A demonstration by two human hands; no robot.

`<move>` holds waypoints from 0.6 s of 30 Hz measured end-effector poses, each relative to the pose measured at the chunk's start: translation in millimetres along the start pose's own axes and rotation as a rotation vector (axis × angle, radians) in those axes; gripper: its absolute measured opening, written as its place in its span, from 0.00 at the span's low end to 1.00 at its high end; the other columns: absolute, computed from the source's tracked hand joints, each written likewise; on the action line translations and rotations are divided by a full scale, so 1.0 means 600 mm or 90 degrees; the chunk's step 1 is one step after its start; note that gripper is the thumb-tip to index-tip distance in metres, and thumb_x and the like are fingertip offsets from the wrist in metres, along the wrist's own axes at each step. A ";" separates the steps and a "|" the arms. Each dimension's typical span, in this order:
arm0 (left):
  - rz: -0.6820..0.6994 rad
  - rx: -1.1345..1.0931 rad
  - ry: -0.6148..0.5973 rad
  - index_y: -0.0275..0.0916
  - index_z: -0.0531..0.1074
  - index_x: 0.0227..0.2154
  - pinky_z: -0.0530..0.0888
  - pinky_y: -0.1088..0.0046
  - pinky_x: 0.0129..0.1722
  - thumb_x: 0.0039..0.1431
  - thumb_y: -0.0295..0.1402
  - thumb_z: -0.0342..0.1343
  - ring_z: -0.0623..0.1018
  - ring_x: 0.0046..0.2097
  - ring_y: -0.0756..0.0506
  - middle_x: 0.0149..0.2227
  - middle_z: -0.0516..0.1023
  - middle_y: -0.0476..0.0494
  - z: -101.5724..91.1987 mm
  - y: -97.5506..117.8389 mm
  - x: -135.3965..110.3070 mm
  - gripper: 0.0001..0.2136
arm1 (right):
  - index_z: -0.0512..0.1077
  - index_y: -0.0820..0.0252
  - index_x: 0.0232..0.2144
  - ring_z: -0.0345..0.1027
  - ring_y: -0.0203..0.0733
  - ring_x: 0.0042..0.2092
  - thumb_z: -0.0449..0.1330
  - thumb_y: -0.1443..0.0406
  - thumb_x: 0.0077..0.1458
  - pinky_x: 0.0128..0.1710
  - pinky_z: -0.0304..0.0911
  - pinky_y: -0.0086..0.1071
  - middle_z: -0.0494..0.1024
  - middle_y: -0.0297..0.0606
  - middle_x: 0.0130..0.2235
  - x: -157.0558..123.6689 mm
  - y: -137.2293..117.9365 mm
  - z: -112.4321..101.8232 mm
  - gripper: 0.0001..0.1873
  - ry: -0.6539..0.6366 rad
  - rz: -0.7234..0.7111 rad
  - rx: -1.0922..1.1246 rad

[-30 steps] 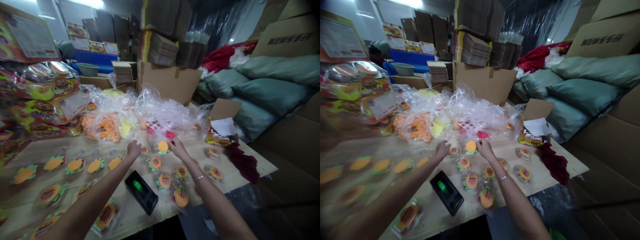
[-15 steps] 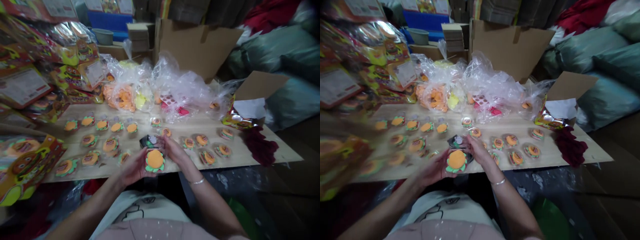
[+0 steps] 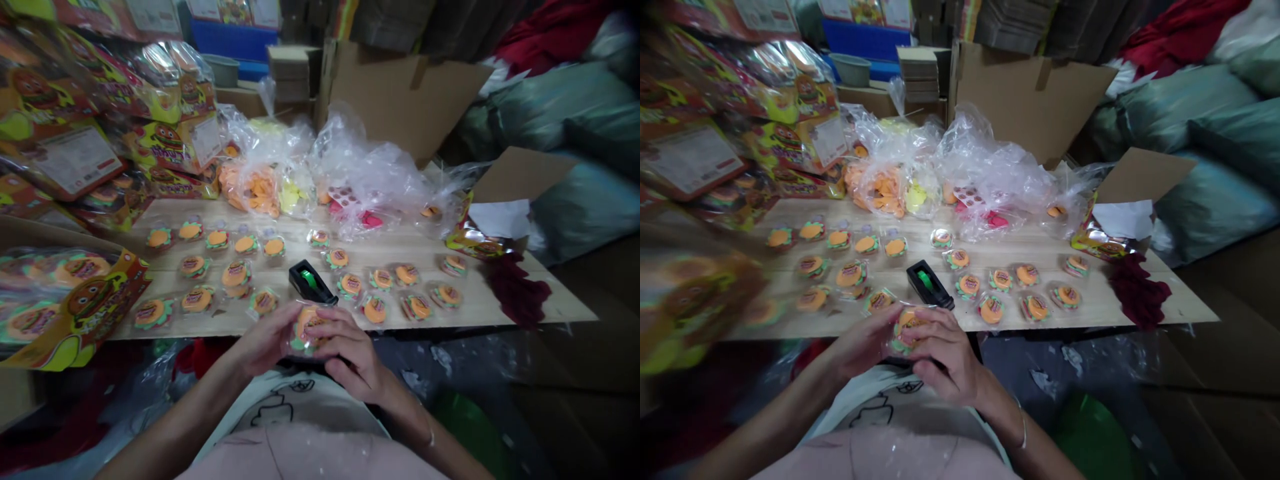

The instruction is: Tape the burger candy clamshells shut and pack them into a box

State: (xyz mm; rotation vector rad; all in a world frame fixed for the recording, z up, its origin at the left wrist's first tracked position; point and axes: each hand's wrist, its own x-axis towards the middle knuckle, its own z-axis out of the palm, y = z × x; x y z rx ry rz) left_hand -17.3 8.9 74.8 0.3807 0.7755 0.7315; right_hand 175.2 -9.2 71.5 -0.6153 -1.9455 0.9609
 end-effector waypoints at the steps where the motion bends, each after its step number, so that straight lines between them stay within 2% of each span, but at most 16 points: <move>1: 0.032 0.016 0.010 0.38 0.74 0.42 0.73 0.70 0.33 0.55 0.40 0.56 0.76 0.34 0.44 0.37 0.77 0.41 0.000 -0.006 0.000 0.14 | 0.74 0.48 0.39 0.61 0.50 0.55 0.55 0.65 0.56 0.56 0.51 0.48 0.76 0.38 0.46 -0.004 0.005 0.011 0.11 0.065 0.037 -0.010; 4: 0.117 0.039 0.044 0.39 0.74 0.40 0.74 0.70 0.36 0.53 0.37 0.59 0.76 0.38 0.44 0.39 0.77 0.42 -0.002 -0.030 -0.001 0.13 | 0.71 0.52 0.40 0.66 0.45 0.46 0.58 0.63 0.55 0.47 0.60 0.39 0.73 0.38 0.42 -0.012 0.031 0.041 0.09 0.309 0.248 0.063; 6: 0.143 0.038 0.076 0.38 0.75 0.39 0.73 0.70 0.37 0.50 0.37 0.61 0.76 0.40 0.43 0.40 0.77 0.42 -0.006 -0.050 -0.003 0.14 | 0.70 0.55 0.37 0.65 0.39 0.37 0.60 0.59 0.53 0.37 0.62 0.32 0.72 0.35 0.35 -0.016 0.048 0.054 0.10 0.374 0.389 0.202; 8: 0.152 0.026 0.107 0.38 0.75 0.39 0.73 0.70 0.38 0.48 0.37 0.63 0.76 0.41 0.42 0.40 0.77 0.42 -0.012 -0.070 -0.006 0.14 | 0.70 0.57 0.33 0.63 0.35 0.31 0.63 0.57 0.49 0.32 0.60 0.27 0.70 0.32 0.30 -0.021 0.061 0.059 0.12 0.350 0.466 0.334; 10: 0.159 0.018 0.126 0.38 0.76 0.39 0.72 0.70 0.39 0.47 0.37 0.63 0.76 0.43 0.41 0.41 0.77 0.42 -0.018 -0.087 -0.009 0.15 | 0.71 0.59 0.31 0.61 0.33 0.29 0.65 0.58 0.46 0.29 0.58 0.25 0.69 0.30 0.28 -0.028 0.068 0.059 0.13 0.322 0.501 0.403; 13: 0.165 0.061 0.140 0.38 0.76 0.40 0.71 0.70 0.41 0.48 0.39 0.62 0.75 0.44 0.40 0.41 0.78 0.41 -0.027 -0.104 -0.013 0.16 | 0.72 0.61 0.29 0.59 0.31 0.26 0.65 0.58 0.45 0.27 0.55 0.25 0.70 0.30 0.26 -0.041 0.072 0.058 0.13 0.270 0.517 0.412; 18: 0.202 0.180 0.181 0.36 0.77 0.37 0.70 0.72 0.40 0.50 0.41 0.59 0.75 0.42 0.41 0.39 0.78 0.41 -0.038 -0.113 -0.020 0.15 | 0.72 0.61 0.27 0.58 0.31 0.24 0.63 0.58 0.48 0.26 0.55 0.26 0.69 0.29 0.23 -0.056 0.070 0.058 0.11 0.227 0.495 0.363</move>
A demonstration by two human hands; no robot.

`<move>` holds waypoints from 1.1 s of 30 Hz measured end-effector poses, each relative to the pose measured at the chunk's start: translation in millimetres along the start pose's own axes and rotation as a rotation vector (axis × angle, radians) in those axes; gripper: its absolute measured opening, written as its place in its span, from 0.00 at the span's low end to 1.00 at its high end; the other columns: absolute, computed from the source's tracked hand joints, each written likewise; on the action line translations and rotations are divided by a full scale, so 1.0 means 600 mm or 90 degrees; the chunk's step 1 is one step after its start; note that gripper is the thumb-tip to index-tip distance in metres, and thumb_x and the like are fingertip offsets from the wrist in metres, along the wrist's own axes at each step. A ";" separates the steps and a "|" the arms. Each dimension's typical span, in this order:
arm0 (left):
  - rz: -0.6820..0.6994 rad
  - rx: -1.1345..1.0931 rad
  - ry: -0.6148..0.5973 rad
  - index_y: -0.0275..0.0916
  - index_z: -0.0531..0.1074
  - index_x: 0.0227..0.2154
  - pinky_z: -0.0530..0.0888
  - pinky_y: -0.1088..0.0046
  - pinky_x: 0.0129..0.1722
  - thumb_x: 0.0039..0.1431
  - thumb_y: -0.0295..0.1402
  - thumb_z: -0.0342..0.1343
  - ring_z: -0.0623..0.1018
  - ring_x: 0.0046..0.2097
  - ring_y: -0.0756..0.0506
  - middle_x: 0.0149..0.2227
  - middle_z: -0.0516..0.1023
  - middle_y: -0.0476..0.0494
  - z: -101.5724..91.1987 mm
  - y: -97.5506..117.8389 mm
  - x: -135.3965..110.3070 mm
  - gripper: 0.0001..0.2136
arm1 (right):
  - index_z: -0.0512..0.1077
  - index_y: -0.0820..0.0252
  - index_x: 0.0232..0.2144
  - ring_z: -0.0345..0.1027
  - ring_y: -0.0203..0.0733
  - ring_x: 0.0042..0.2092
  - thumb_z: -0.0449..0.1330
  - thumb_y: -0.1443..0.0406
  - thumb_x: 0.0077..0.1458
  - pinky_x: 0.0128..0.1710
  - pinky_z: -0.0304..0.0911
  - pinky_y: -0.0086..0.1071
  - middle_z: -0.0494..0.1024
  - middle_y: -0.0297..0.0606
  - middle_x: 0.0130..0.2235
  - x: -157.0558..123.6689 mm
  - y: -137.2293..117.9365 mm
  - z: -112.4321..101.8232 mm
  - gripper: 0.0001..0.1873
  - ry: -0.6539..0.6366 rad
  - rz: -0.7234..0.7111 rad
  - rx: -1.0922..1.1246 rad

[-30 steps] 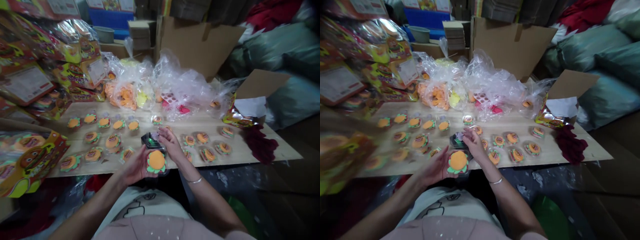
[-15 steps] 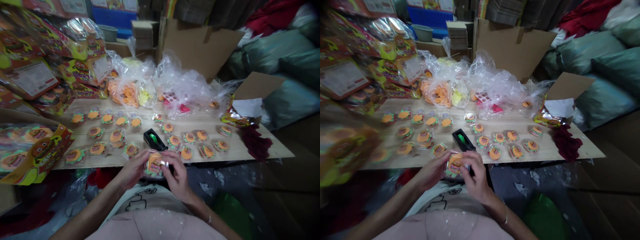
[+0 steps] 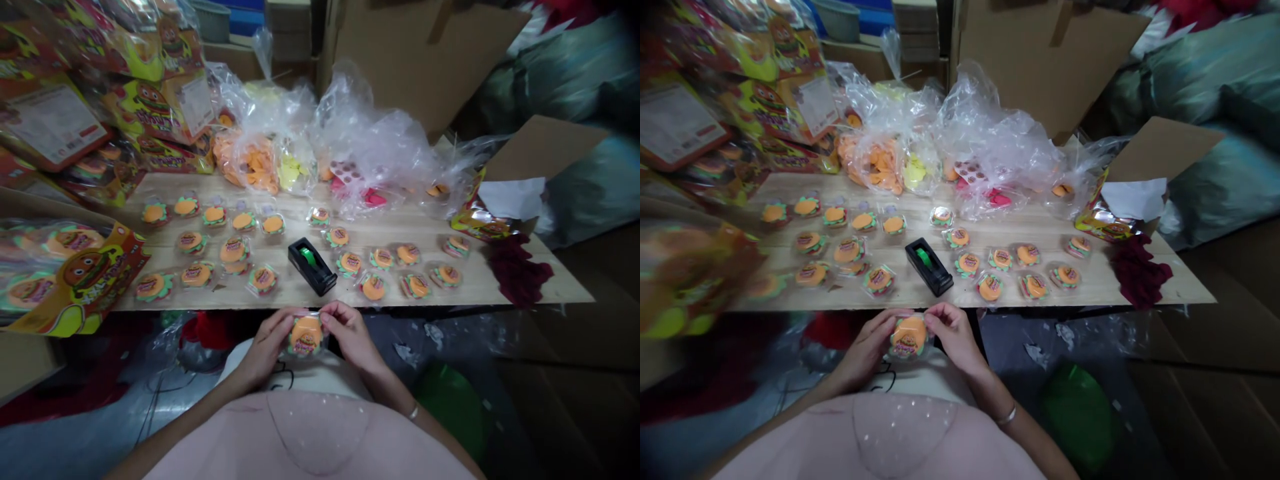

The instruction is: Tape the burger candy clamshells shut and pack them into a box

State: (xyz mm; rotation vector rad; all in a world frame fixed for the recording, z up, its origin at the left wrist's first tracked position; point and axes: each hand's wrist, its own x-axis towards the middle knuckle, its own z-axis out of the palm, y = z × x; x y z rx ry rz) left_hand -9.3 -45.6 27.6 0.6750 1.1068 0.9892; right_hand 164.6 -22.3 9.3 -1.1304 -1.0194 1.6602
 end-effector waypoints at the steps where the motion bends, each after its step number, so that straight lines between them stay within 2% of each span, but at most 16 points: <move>1: 0.003 0.012 -0.003 0.36 0.77 0.37 0.70 0.72 0.40 0.51 0.42 0.59 0.75 0.42 0.41 0.40 0.78 0.41 -0.002 -0.001 -0.001 0.15 | 0.72 0.61 0.28 0.58 0.31 0.25 0.63 0.58 0.49 0.26 0.55 0.26 0.69 0.29 0.23 -0.002 0.000 -0.001 0.11 -0.009 -0.003 -0.008; 6: -0.012 0.005 -0.010 0.36 0.77 0.37 0.69 0.73 0.40 0.50 0.40 0.60 0.75 0.40 0.42 0.40 0.78 0.41 -0.006 -0.014 -0.004 0.15 | 0.71 0.61 0.29 0.60 0.32 0.25 0.62 0.56 0.49 0.27 0.56 0.26 0.70 0.30 0.23 -0.010 0.001 -0.001 0.13 -0.027 0.011 -0.045; 9: -0.029 -0.046 0.006 0.36 0.76 0.36 0.70 0.73 0.38 0.51 0.41 0.59 0.76 0.36 0.45 0.37 0.79 0.42 0.000 -0.019 -0.003 0.14 | 0.70 0.62 0.27 0.59 0.31 0.23 0.61 0.55 0.50 0.25 0.55 0.26 0.68 0.30 0.22 -0.009 0.003 0.002 0.14 -0.016 -0.004 -0.072; 16: -0.024 -0.088 0.049 0.34 0.76 0.32 0.71 0.75 0.36 0.48 0.40 0.62 0.75 0.34 0.47 0.33 0.78 0.45 0.010 -0.020 0.007 0.13 | 0.69 0.62 0.25 0.58 0.31 0.23 0.60 0.54 0.50 0.23 0.54 0.26 0.67 0.30 0.21 0.010 0.017 0.004 0.16 0.003 -0.013 -0.076; 20: -0.036 -0.125 0.081 0.34 0.75 0.33 0.71 0.74 0.33 0.46 0.40 0.63 0.76 0.33 0.47 0.34 0.78 0.44 0.009 -0.022 0.014 0.15 | 0.69 0.61 0.27 0.58 0.31 0.24 0.61 0.54 0.50 0.25 0.55 0.25 0.67 0.29 0.23 0.012 0.027 0.007 0.16 0.018 0.005 -0.025; 23: -0.013 -0.157 0.130 0.35 0.74 0.33 0.72 0.73 0.31 0.46 0.40 0.62 0.77 0.34 0.46 0.34 0.78 0.44 0.006 -0.020 0.024 0.15 | 0.68 0.60 0.30 0.60 0.31 0.25 0.62 0.51 0.47 0.26 0.59 0.26 0.67 0.29 0.26 0.004 0.034 0.015 0.19 0.015 0.080 0.048; 26: 0.021 -0.199 0.177 0.37 0.74 0.34 0.72 0.73 0.32 0.46 0.41 0.61 0.77 0.35 0.46 0.34 0.78 0.46 0.006 -0.021 0.033 0.15 | 0.65 0.60 0.28 0.63 0.32 0.24 0.65 0.49 0.41 0.25 0.62 0.27 0.68 0.29 0.25 -0.002 0.045 0.025 0.23 0.024 0.147 0.080; 30: 0.024 -0.240 0.202 0.37 0.73 0.37 0.73 0.72 0.35 0.46 0.40 0.62 0.76 0.36 0.46 0.35 0.77 0.47 0.012 -0.025 0.038 0.17 | 0.63 0.60 0.25 0.63 0.31 0.21 0.66 0.49 0.39 0.22 0.60 0.26 0.68 0.27 0.22 0.005 0.057 0.033 0.24 0.073 0.120 0.100; 33: 0.010 -0.256 0.175 0.37 0.72 0.38 0.73 0.72 0.35 0.47 0.39 0.62 0.76 0.37 0.47 0.37 0.77 0.46 0.008 -0.021 0.035 0.17 | 0.63 0.60 0.25 0.61 0.30 0.20 0.65 0.51 0.41 0.22 0.57 0.26 0.67 0.26 0.21 0.016 0.057 0.022 0.21 0.074 0.095 0.094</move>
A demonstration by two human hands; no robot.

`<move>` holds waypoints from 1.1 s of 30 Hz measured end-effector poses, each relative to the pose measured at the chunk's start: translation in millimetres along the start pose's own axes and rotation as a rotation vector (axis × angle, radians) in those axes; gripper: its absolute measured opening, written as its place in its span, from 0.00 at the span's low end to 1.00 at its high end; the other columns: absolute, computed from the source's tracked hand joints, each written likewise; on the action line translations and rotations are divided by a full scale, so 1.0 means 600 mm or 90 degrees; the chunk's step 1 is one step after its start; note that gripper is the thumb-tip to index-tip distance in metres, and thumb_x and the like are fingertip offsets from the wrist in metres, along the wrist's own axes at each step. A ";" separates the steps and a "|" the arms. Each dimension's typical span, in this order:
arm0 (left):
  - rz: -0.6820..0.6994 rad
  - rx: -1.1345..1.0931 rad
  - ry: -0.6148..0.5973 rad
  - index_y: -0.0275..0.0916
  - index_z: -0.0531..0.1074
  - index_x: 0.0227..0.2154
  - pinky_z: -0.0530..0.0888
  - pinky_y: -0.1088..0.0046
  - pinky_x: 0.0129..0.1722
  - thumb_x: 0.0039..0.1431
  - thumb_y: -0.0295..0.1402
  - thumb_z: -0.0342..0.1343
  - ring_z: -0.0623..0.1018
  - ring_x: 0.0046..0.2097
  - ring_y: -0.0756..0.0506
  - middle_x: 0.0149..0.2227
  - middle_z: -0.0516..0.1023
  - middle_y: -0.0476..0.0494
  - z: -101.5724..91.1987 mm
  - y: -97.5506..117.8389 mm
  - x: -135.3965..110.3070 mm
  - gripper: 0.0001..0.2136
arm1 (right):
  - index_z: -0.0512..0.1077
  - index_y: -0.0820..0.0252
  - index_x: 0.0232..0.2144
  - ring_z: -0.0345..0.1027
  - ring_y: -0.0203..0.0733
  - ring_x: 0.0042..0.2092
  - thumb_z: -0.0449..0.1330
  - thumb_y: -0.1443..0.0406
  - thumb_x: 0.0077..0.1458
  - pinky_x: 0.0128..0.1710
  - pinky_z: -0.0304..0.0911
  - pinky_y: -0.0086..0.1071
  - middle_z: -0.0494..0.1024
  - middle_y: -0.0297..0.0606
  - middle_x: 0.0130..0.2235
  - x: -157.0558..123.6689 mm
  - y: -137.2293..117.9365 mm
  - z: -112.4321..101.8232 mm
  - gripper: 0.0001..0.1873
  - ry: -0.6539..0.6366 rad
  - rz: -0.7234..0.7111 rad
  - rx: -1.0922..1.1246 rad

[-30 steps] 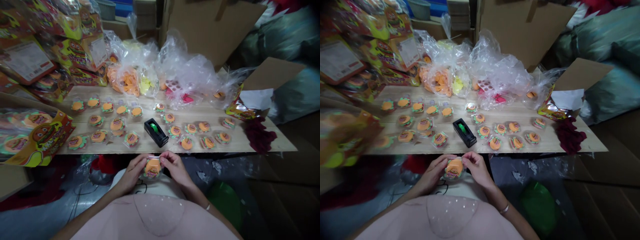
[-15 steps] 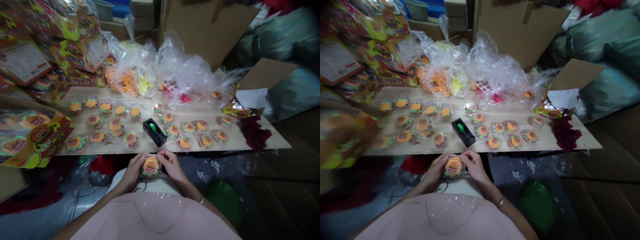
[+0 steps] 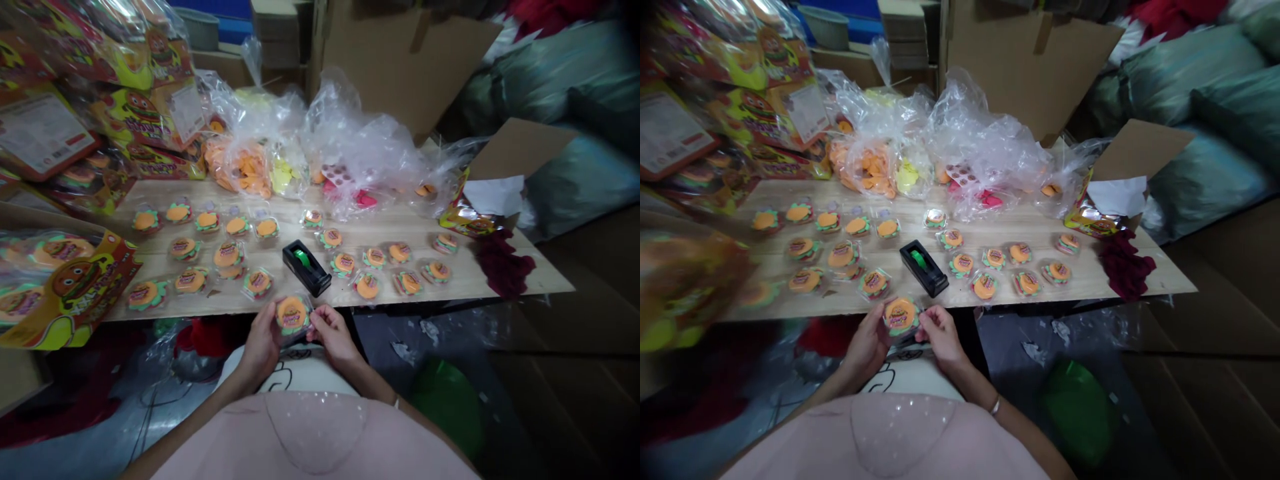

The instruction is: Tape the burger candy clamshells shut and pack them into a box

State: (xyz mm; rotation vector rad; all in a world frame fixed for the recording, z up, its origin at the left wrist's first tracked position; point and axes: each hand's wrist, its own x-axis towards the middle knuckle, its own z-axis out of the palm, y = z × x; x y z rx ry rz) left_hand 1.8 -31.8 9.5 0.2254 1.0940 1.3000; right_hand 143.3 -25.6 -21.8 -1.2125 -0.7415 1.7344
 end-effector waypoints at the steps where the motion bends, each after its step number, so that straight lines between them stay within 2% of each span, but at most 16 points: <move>1: -0.018 0.009 -0.027 0.37 0.72 0.38 0.72 0.73 0.34 0.47 0.38 0.63 0.75 0.37 0.47 0.36 0.76 0.46 -0.003 0.003 0.000 0.16 | 0.64 0.60 0.25 0.61 0.30 0.20 0.65 0.52 0.43 0.22 0.57 0.25 0.67 0.26 0.21 0.003 -0.004 -0.006 0.20 -0.007 -0.012 -0.012; 5: -0.164 0.128 -0.173 0.36 0.68 0.25 0.68 0.78 0.27 0.46 0.35 0.64 0.72 0.26 0.52 0.24 0.71 0.52 -0.024 0.012 0.001 0.10 | 0.65 0.60 0.25 0.58 0.29 0.21 0.61 0.56 0.49 0.23 0.54 0.25 0.65 0.26 0.21 0.007 -0.024 -0.035 0.14 -0.056 -0.072 -0.131; 8: -0.229 0.198 -0.192 0.38 0.70 0.28 0.69 0.77 0.28 0.47 0.37 0.63 0.73 0.26 0.51 0.25 0.72 0.52 -0.032 0.007 -0.001 0.10 | 0.64 0.60 0.25 0.58 0.31 0.22 0.60 0.58 0.50 0.22 0.53 0.26 0.64 0.27 0.21 0.003 -0.029 -0.043 0.13 -0.112 -0.077 -0.232; 10: -0.205 0.230 -0.186 0.37 0.73 0.33 0.70 0.74 0.31 0.47 0.38 0.62 0.75 0.30 0.48 0.28 0.76 0.49 -0.031 0.002 -0.005 0.12 | 0.64 0.60 0.25 0.58 0.31 0.23 0.59 0.57 0.51 0.23 0.53 0.26 0.64 0.27 0.22 -0.003 -0.028 -0.041 0.13 -0.117 -0.086 -0.261; 14: -0.102 0.278 -0.149 0.34 0.75 0.31 0.69 0.74 0.32 0.49 0.39 0.60 0.74 0.31 0.47 0.29 0.77 0.45 -0.024 -0.008 -0.013 0.12 | 0.64 0.60 0.26 0.59 0.32 0.25 0.60 0.54 0.49 0.24 0.55 0.27 0.65 0.28 0.23 -0.021 -0.023 -0.030 0.15 -0.076 -0.093 -0.215; 17: -0.011 0.210 -0.085 0.35 0.74 0.34 0.70 0.73 0.35 0.51 0.40 0.59 0.74 0.33 0.47 0.31 0.77 0.45 -0.021 -0.011 -0.012 0.13 | 0.63 0.59 0.28 0.60 0.33 0.25 0.61 0.52 0.47 0.25 0.57 0.27 0.65 0.28 0.24 -0.035 -0.021 -0.030 0.18 -0.077 -0.019 -0.148; 19: 0.025 0.178 -0.072 0.36 0.73 0.34 0.70 0.72 0.36 0.51 0.40 0.58 0.74 0.34 0.47 0.32 0.76 0.45 -0.021 -0.006 -0.010 0.12 | 0.62 0.58 0.28 0.61 0.33 0.24 0.62 0.52 0.46 0.25 0.57 0.27 0.66 0.28 0.24 -0.041 -0.022 -0.035 0.18 -0.087 0.016 -0.126; 21: 0.014 0.209 -0.098 0.36 0.71 0.29 0.69 0.75 0.33 0.49 0.38 0.60 0.72 0.31 0.49 0.29 0.75 0.48 -0.021 0.003 -0.007 0.10 | 0.63 0.59 0.28 0.60 0.32 0.24 0.62 0.55 0.47 0.25 0.56 0.26 0.66 0.28 0.25 -0.042 -0.024 -0.042 0.16 -0.090 -0.005 -0.138; 23: -0.039 0.258 -0.146 0.36 0.68 0.24 0.67 0.78 0.29 0.47 0.37 0.62 0.69 0.27 0.52 0.25 0.71 0.51 -0.019 0.013 -0.005 0.11 | 0.65 0.59 0.27 0.59 0.30 0.24 0.61 0.58 0.48 0.24 0.54 0.26 0.66 0.28 0.25 -0.041 -0.028 -0.047 0.13 -0.104 -0.041 -0.169; 26: -0.099 0.296 -0.194 0.37 0.69 0.26 0.66 0.79 0.27 0.47 0.38 0.62 0.69 0.26 0.51 0.25 0.71 0.51 -0.010 0.018 -0.002 0.10 | 0.66 0.59 0.26 0.57 0.31 0.24 0.61 0.60 0.48 0.24 0.53 0.26 0.65 0.28 0.25 -0.038 -0.032 -0.045 0.10 -0.127 -0.058 -0.190; 31: -0.045 0.337 -0.120 0.35 0.71 0.21 0.64 0.79 0.25 0.47 0.38 0.61 0.68 0.25 0.51 0.22 0.70 0.51 0.002 0.001 -0.004 0.10 | 0.67 0.60 0.25 0.56 0.31 0.23 0.62 0.60 0.46 0.24 0.52 0.26 0.66 0.28 0.23 -0.031 -0.028 -0.036 0.10 -0.121 -0.045 -0.156; 33: -0.044 0.330 -0.118 0.35 0.72 0.22 0.66 0.78 0.27 0.46 0.39 0.62 0.70 0.26 0.51 0.23 0.72 0.50 -0.002 0.000 -0.007 0.11 | 0.68 0.61 0.25 0.56 0.31 0.23 0.63 0.60 0.45 0.24 0.52 0.26 0.66 0.28 0.23 -0.027 -0.025 -0.036 0.10 -0.129 -0.045 -0.141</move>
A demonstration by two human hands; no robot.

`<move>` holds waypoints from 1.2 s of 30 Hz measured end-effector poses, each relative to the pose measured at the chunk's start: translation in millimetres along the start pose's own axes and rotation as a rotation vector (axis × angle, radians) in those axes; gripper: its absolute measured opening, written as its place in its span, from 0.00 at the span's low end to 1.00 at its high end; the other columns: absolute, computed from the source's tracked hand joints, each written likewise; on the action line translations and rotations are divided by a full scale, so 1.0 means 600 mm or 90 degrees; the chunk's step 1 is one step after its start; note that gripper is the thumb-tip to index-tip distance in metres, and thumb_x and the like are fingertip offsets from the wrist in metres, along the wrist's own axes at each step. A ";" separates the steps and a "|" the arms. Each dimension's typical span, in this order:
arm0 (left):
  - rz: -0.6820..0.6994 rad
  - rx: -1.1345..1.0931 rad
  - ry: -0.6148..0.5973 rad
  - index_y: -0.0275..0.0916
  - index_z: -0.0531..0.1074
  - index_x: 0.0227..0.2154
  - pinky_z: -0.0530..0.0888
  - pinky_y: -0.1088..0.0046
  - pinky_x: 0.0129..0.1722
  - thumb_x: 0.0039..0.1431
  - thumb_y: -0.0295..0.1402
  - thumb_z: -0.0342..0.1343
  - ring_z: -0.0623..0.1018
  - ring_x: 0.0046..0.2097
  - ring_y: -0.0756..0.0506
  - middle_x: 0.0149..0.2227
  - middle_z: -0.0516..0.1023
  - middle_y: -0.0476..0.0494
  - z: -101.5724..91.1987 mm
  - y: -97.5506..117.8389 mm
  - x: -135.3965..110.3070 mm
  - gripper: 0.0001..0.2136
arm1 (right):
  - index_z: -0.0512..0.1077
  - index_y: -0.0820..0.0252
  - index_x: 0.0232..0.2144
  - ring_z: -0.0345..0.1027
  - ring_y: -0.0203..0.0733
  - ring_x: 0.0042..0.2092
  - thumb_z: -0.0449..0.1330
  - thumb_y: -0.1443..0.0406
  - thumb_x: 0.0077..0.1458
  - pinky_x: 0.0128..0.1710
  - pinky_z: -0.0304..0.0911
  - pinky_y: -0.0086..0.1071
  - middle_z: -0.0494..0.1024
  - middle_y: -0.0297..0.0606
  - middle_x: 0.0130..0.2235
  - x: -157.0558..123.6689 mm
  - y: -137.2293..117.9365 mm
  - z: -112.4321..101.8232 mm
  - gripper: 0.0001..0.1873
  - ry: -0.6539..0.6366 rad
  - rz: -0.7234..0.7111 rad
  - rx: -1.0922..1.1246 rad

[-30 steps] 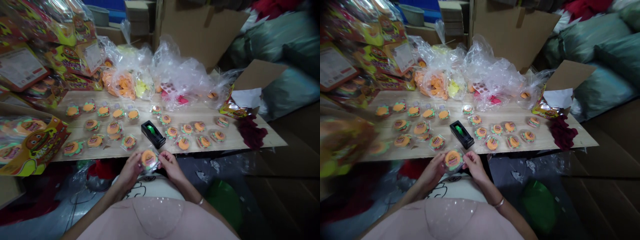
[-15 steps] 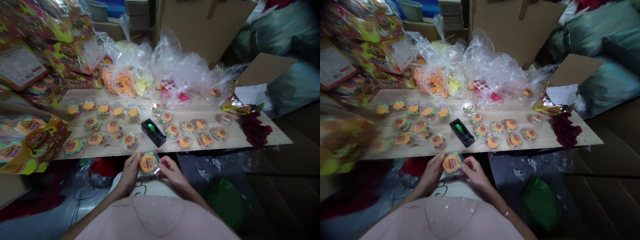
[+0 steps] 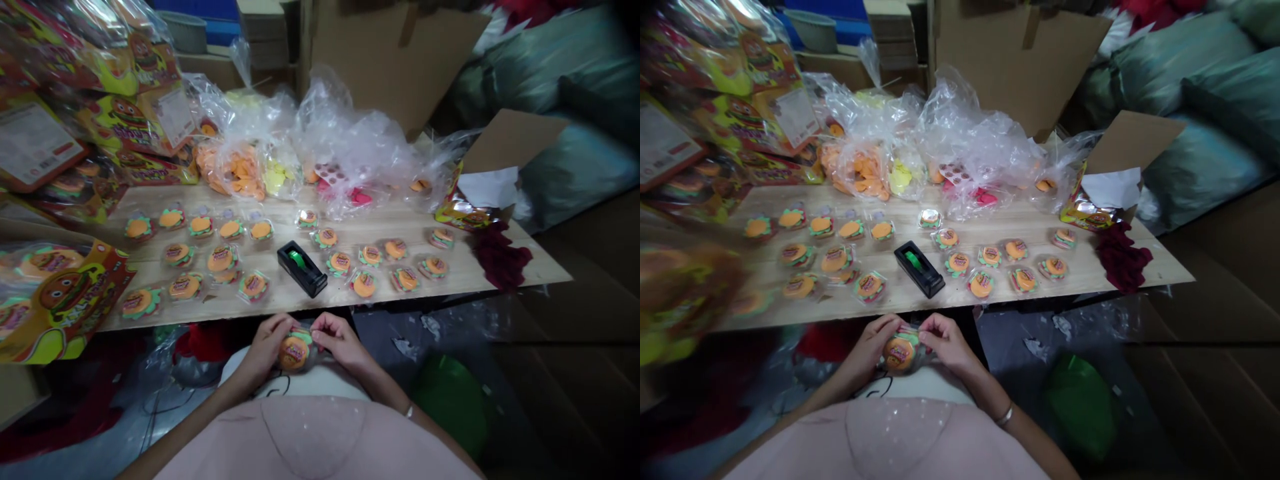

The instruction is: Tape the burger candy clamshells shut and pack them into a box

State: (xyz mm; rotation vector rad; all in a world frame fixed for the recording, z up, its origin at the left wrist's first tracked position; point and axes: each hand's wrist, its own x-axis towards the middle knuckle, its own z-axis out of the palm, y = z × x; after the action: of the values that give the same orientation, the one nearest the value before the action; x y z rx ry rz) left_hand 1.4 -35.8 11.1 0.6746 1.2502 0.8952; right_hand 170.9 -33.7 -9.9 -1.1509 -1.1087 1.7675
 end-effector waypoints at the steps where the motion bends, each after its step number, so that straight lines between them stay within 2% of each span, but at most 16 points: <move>1: -0.011 -0.016 -0.019 0.35 0.73 0.24 0.67 0.77 0.28 0.46 0.40 0.62 0.71 0.27 0.50 0.25 0.73 0.49 -0.003 0.000 -0.002 0.11 | 0.68 0.61 0.25 0.56 0.31 0.23 0.63 0.60 0.45 0.24 0.52 0.26 0.66 0.28 0.23 0.002 0.001 0.000 0.11 0.000 -0.002 0.008; 4: -0.070 -0.098 -0.115 0.36 0.75 0.34 0.70 0.72 0.35 0.47 0.43 0.61 0.76 0.34 0.45 0.33 0.78 0.43 -0.014 0.002 -0.010 0.16 | 0.67 0.61 0.24 0.55 0.30 0.22 0.64 0.59 0.45 0.24 0.51 0.26 0.66 0.28 0.22 0.005 0.007 0.000 0.12 0.013 -0.004 0.024; 6: -0.089 -0.123 -0.131 0.37 0.74 0.36 0.70 0.71 0.35 0.49 0.42 0.61 0.76 0.35 0.45 0.36 0.78 0.42 -0.016 0.001 -0.013 0.16 | 0.67 0.61 0.23 0.55 0.30 0.22 0.64 0.59 0.45 0.24 0.51 0.26 0.65 0.28 0.22 0.006 0.010 0.001 0.13 0.021 0.002 0.022; 9: -0.064 -0.108 -0.036 0.36 0.71 0.27 0.69 0.75 0.29 0.47 0.40 0.61 0.74 0.29 0.48 0.29 0.77 0.46 -0.012 -0.006 -0.011 0.11 | 0.68 0.61 0.25 0.55 0.30 0.22 0.63 0.57 0.46 0.23 0.51 0.26 0.66 0.28 0.23 0.011 0.005 0.001 0.13 -0.029 0.020 -0.009; 11: -0.043 -0.103 0.030 0.37 0.67 0.22 0.67 0.77 0.26 0.45 0.38 0.62 0.72 0.26 0.50 0.25 0.75 0.50 -0.009 -0.010 -0.009 0.12 | 0.69 0.60 0.27 0.56 0.32 0.23 0.61 0.56 0.49 0.24 0.52 0.26 0.67 0.29 0.24 0.022 -0.008 -0.004 0.13 -0.058 0.002 -0.064; 13: -0.032 -0.093 0.047 0.37 0.66 0.20 0.67 0.76 0.26 0.45 0.38 0.61 0.72 0.26 0.50 0.24 0.75 0.50 -0.008 -0.011 -0.008 0.12 | 0.70 0.59 0.31 0.59 0.34 0.26 0.58 0.57 0.52 0.26 0.54 0.27 0.68 0.31 0.26 0.044 -0.026 -0.013 0.11 0.015 -0.085 -0.172; 15: -0.022 -0.067 0.029 0.37 0.67 0.21 0.68 0.76 0.28 0.45 0.39 0.61 0.73 0.27 0.49 0.25 0.76 0.49 -0.007 -0.009 -0.010 0.11 | 0.72 0.57 0.32 0.61 0.37 0.30 0.57 0.59 0.53 0.31 0.55 0.29 0.71 0.33 0.28 0.076 -0.044 -0.025 0.09 0.162 -0.195 -0.302; 17: -0.013 -0.031 0.003 0.36 0.69 0.22 0.68 0.76 0.29 0.46 0.39 0.60 0.74 0.28 0.48 0.27 0.77 0.47 -0.006 -0.005 -0.012 0.11 | 0.72 0.57 0.30 0.61 0.38 0.31 0.59 0.60 0.52 0.32 0.54 0.30 0.72 0.34 0.29 0.112 -0.056 -0.038 0.07 0.253 -0.230 -0.392; 18: -0.011 -0.016 -0.004 0.36 0.70 0.22 0.67 0.76 0.28 0.46 0.40 0.60 0.74 0.28 0.48 0.27 0.77 0.46 -0.007 -0.003 -0.013 0.11 | 0.72 0.57 0.27 0.61 0.38 0.30 0.60 0.60 0.50 0.31 0.53 0.31 0.72 0.34 0.28 0.129 -0.059 -0.044 0.07 0.260 -0.216 -0.409; 22: -0.015 -0.010 -0.004 0.36 0.70 0.22 0.67 0.76 0.28 0.46 0.39 0.60 0.74 0.28 0.48 0.27 0.78 0.46 -0.011 -0.005 -0.009 0.11 | 0.68 0.59 0.19 0.57 0.34 0.24 0.61 0.60 0.46 0.26 0.50 0.29 0.66 0.29 0.20 0.169 -0.056 -0.062 0.11 0.156 -0.141 -0.322; 25: -0.021 -0.029 -0.003 0.36 0.69 0.23 0.68 0.76 0.30 0.47 0.39 0.59 0.75 0.30 0.47 0.28 0.78 0.45 -0.016 -0.012 -0.003 0.11 | 0.66 0.60 0.19 0.57 0.33 0.25 0.61 0.56 0.45 0.27 0.55 0.28 0.65 0.28 0.21 0.160 -0.043 -0.073 0.14 0.126 -0.107 -0.163; 28: -0.037 -0.036 -0.004 0.36 0.68 0.23 0.68 0.75 0.30 0.47 0.39 0.59 0.75 0.30 0.47 0.28 0.78 0.46 -0.018 -0.017 0.001 0.11 | 0.66 0.59 0.23 0.62 0.34 0.29 0.63 0.53 0.43 0.34 0.61 0.30 0.67 0.29 0.26 0.139 -0.019 -0.082 0.17 0.110 -0.057 0.018; 30: -0.048 -0.040 -0.008 0.37 0.68 0.23 0.68 0.75 0.30 0.47 0.39 0.59 0.75 0.30 0.47 0.27 0.77 0.47 -0.017 -0.018 0.003 0.11 | 0.65 0.59 0.24 0.63 0.36 0.32 0.62 0.52 0.44 0.36 0.63 0.32 0.68 0.30 0.27 0.130 0.001 -0.085 0.17 0.113 -0.054 0.019; 34: -0.043 -0.020 -0.019 0.36 0.68 0.22 0.67 0.75 0.29 0.47 0.39 0.59 0.74 0.29 0.47 0.26 0.76 0.47 -0.013 -0.016 0.005 0.10 | 0.65 0.59 0.21 0.61 0.36 0.31 0.62 0.52 0.45 0.37 0.62 0.31 0.66 0.31 0.25 0.124 0.027 -0.083 0.17 0.166 -0.084 -0.093; 36: -0.029 -0.004 -0.025 0.36 0.69 0.23 0.67 0.76 0.29 0.48 0.39 0.59 0.73 0.29 0.47 0.26 0.76 0.47 -0.011 -0.015 0.003 0.10 | 0.65 0.59 0.21 0.61 0.36 0.31 0.63 0.53 0.45 0.36 0.61 0.31 0.66 0.31 0.25 0.112 0.026 -0.079 0.17 0.132 -0.071 -0.091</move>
State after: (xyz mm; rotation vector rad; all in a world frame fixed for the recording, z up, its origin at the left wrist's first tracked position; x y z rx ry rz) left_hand -2.9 -39.0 1.3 0.6535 1.2230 0.8433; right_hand 191.9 33.9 -54.9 -1.2996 -1.1640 1.4677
